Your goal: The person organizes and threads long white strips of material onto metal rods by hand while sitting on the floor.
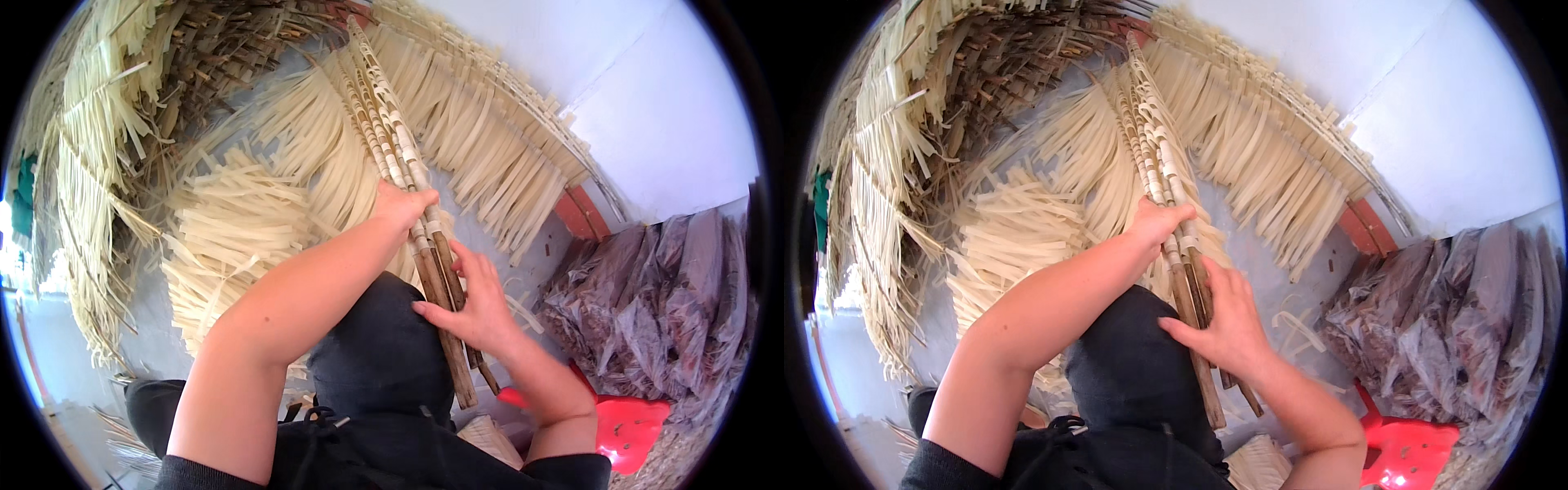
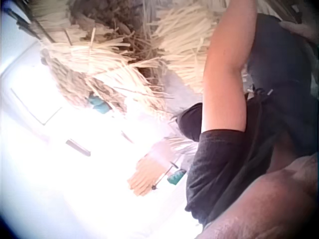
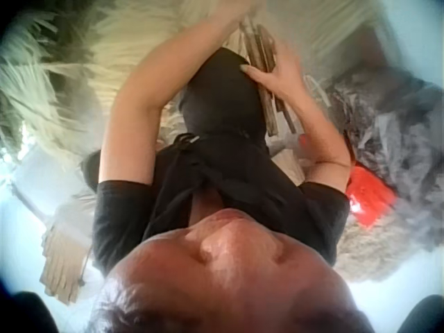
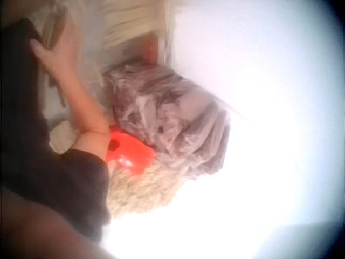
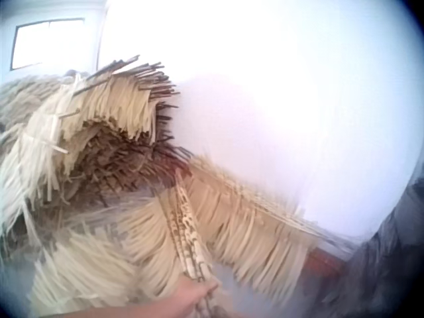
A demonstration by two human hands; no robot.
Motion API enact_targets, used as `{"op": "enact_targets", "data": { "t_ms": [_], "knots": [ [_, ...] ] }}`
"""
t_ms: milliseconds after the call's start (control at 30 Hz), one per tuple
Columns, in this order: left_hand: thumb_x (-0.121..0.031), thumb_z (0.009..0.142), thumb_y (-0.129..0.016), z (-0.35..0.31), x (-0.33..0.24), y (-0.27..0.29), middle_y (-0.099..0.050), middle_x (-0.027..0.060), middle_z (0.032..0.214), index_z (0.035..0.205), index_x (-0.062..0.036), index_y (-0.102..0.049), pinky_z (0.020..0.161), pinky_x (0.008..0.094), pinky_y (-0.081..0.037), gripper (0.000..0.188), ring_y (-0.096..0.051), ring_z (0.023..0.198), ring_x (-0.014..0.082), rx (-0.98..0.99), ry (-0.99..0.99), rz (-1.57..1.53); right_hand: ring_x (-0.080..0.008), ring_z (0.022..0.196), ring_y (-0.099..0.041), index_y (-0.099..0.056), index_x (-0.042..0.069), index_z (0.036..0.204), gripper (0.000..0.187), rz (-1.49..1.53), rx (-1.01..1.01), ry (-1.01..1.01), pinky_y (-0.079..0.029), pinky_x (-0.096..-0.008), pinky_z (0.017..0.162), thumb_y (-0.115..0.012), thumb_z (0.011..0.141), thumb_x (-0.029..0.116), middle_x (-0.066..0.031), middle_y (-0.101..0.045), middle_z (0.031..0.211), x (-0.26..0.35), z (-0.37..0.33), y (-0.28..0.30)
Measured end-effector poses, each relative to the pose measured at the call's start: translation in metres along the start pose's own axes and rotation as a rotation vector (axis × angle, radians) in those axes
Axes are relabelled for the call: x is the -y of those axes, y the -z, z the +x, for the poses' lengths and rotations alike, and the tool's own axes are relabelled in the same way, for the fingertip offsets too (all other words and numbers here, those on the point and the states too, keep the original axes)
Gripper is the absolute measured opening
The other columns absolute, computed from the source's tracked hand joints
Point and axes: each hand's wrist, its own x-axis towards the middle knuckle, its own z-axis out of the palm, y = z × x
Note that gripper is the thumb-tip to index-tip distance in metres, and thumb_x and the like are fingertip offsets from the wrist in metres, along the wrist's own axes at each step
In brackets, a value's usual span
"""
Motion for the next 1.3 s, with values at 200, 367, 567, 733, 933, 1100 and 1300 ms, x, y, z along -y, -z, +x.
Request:
{"op": "enact_targets", "data": {
  "t_ms": [200,367,567,733,933,1100,1300],
  "knots": [
    [-0.006,0.068,-0.076,-0.042,-0.009,-0.006,-0.065,0.0159,0.095,0.107,0.0075,-0.057,0.065,0.0368,-0.056,0.046,-0.066,0.08,0.0246,-0.084,-0.022,0.012,-0.0218,0.104,-0.055,-0.031,-0.004,0.142,0.086,0.717,0.177,-0.386,-0.044,-0.0321,0.093,-0.075,0.071,0.02,-0.012,-0.056,0.115,0.001,-0.059,-0.006],
    [-0.005,0.067,-0.077,-0.087,-0.042,-0.009,-0.063,0.0188,0.095,0.118,0.0073,-0.04,0.069,0.0383,-0.057,0.064,-0.066,0.083,0.0295,0.007,0.097,-0.188,-0.0222,0.088,-0.064,-0.035,0.001,0.135,0.066,1.006,0.334,-0.486,-0.052,-0.0328,0.079,-0.064,0.076,0.003,-0.0132,-0.058,0.104,0.053,-0.073,0.047],
    [-0.007,0.068,-0.077,-0.131,-0.002,-0.031,-0.061,0.0189,0.104,0.126,0.0034,-0.035,0.073,0.0378,-0.057,0.072,-0.065,0.092,0.0278,-0.062,-0.11,-0.238,-0.0218,0.064,-0.06,-0.027,0.011,0.138,0.071,1.175,0.41,-0.742,-0.052,-0.0363,0.058,-0.063,0.078,-0.004,-0.0131,-0.059,0.087,0.047,-0.116,0.055],
    [-0.007,0.066,-0.078,-0.124,0.027,-0.027,-0.058,0.0163,0.114,0.131,0.0007,-0.037,0.084,0.0365,-0.054,0.077,-0.061,0.099,0.0255,-0.019,-0.065,-0.267,-0.0198,0.055,-0.054,-0.027,0.014,0.138,0.074,1.099,0.333,-0.626,-0.047,-0.0341,0.052,-0.062,0.076,-0.001,-0.0116,-0.056,0.079,0.034,-0.135,0.023],
    [-0.007,0.068,-0.077,-0.126,0.025,-0.026,-0.059,0.0169,0.113,0.13,0.0019,-0.038,0.084,0.0369,-0.054,0.074,-0.061,0.101,0.0257,-0.152,-0.065,-0.156,-0.0169,0.058,-0.057,-0.035,0.008,0.135,0.06,1.082,0.415,-0.551,-0.051,-0.0309,0.057,-0.064,0.082,0.006,-0.011,-0.059,0.081,0.019,-0.13,0.024],
    [-0.011,0.067,-0.077,-0.098,0.023,-0.017,-0.058,0.0192,0.118,0.133,0.0026,-0.034,0.087,0.0364,-0.052,0.08,-0.061,0.104,0.027,-0.134,-0.087,-0.098,-0.0162,0.092,-0.061,-0.061,0.001,0.12,0.045,0.703,0.107,-0.587,-0.046,-0.026,0.085,-0.054,0.096,0.038,-0.0107,-0.067,0.102,-0.114,-0.095,-0.021],
    [-0.023,0.065,-0.078,-0.102,0.018,-0.024,-0.054,0.0223,0.127,0.141,0.0046,-0.024,0.095,0.0348,-0.048,0.097,-0.058,0.113,0.0304,-0.146,0.021,0.088,-0.0273,0.087,-0.065,-0.058,0.005,0.125,0.057,0.99,0.409,-0.789,-0.053,-0.0385,0.078,-0.045,0.097,0.053,-0.0189,-0.065,0.108,-0.126,-0.097,-0.061]
  ]
}}
